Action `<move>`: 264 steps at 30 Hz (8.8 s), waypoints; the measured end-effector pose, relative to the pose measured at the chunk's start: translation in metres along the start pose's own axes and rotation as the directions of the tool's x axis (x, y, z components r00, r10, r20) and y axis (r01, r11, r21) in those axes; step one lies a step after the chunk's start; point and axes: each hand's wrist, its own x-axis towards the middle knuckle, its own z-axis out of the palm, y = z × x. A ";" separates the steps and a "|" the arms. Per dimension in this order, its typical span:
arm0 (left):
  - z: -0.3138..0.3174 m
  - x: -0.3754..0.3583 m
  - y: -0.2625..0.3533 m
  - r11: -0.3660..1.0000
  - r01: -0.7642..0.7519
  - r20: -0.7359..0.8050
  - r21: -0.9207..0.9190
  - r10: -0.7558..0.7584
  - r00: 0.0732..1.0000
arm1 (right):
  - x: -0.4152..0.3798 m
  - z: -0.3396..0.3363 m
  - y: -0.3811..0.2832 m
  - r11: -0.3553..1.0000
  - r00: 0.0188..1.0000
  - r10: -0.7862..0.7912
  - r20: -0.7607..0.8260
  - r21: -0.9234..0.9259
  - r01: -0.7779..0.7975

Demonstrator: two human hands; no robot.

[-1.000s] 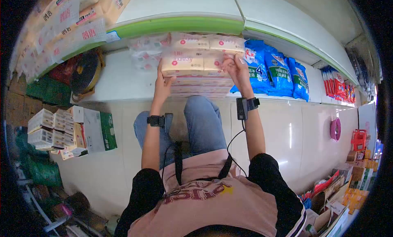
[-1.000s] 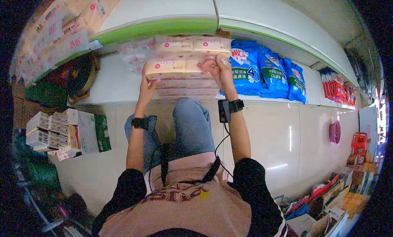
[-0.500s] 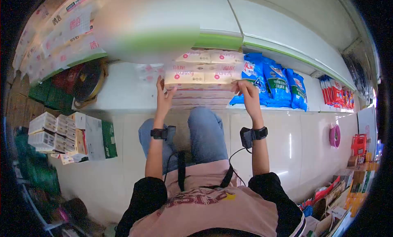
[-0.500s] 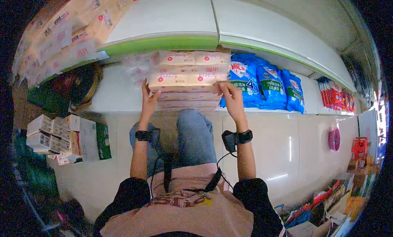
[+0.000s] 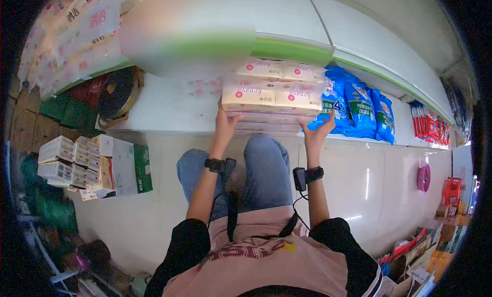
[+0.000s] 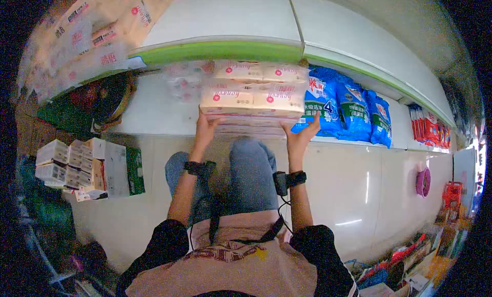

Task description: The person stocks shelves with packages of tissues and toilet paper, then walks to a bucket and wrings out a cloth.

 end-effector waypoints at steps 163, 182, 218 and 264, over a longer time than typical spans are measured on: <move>-0.282 -0.122 -0.038 0.991 -0.118 -0.764 0.060 0.122 0.634 | -0.096 0.183 -0.183 0.421 0.634 -0.735 0.240 0.894 0.150; -0.224 -0.040 -0.175 0.982 0.086 -0.532 0.166 0.016 0.847 | -0.111 0.197 -0.119 0.562 0.716 -0.561 0.414 0.826 -0.038; -0.115 0.036 -0.206 0.897 0.004 -0.461 0.442 0.224 0.859 | -0.055 0.104 0.170 0.944 0.940 -0.036 0.339 0.319 -0.079; -0.049 -0.004 -0.154 0.807 -0.073 -0.236 0.586 0.257 0.937 | -0.077 0.089 0.136 0.912 0.976 -0.016 0.217 0.404 -0.074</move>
